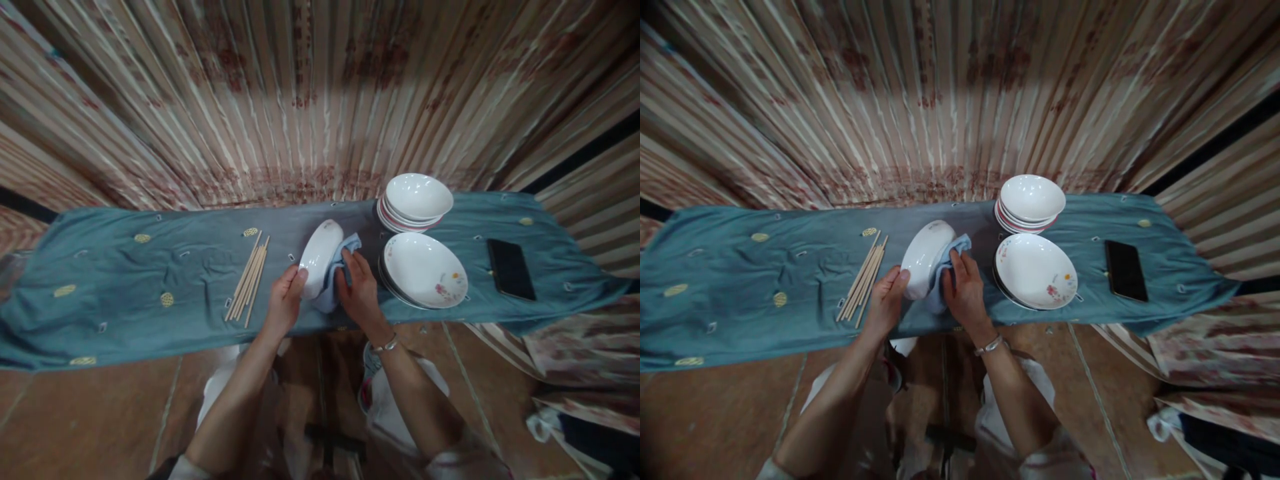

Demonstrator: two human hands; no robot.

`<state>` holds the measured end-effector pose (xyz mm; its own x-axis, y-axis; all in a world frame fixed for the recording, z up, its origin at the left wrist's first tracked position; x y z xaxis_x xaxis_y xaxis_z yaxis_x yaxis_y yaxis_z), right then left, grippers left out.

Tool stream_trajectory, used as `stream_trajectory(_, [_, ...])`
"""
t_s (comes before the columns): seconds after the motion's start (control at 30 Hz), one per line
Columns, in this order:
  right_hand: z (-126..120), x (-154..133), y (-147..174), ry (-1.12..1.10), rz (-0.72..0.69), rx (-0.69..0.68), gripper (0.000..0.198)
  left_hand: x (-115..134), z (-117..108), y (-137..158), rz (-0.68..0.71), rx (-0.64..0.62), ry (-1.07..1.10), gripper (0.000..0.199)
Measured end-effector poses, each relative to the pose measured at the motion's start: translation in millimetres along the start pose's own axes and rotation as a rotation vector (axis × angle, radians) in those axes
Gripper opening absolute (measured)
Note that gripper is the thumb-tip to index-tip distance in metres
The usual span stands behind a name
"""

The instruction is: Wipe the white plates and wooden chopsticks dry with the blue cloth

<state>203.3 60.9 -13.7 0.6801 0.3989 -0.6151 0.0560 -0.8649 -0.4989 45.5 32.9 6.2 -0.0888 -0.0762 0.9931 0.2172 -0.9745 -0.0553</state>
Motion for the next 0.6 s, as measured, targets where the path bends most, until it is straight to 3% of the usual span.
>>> stream_trajectory(0.3, [16,9,9,0.031,0.023,-0.060,0.038,-3,-8,-5,-0.050,0.043,0.073,0.044])
stream_trajectory(0.6, [13,-4,23,-0.026,-0.039,-0.127,0.029,-14,-13,-7,-0.081,0.139,0.173,0.046])
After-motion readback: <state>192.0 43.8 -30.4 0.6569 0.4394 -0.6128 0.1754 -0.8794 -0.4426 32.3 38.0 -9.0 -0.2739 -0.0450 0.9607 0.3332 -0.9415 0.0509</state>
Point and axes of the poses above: each hand's wrist, its own y-axis away from the middle knuckle, its own z-axis out of the palm, x = y × z, the point moved 3 cm from there along -y, towards the middle knuckle, and after that the axes turned 5 degrees about z, right-handed, at the moved point
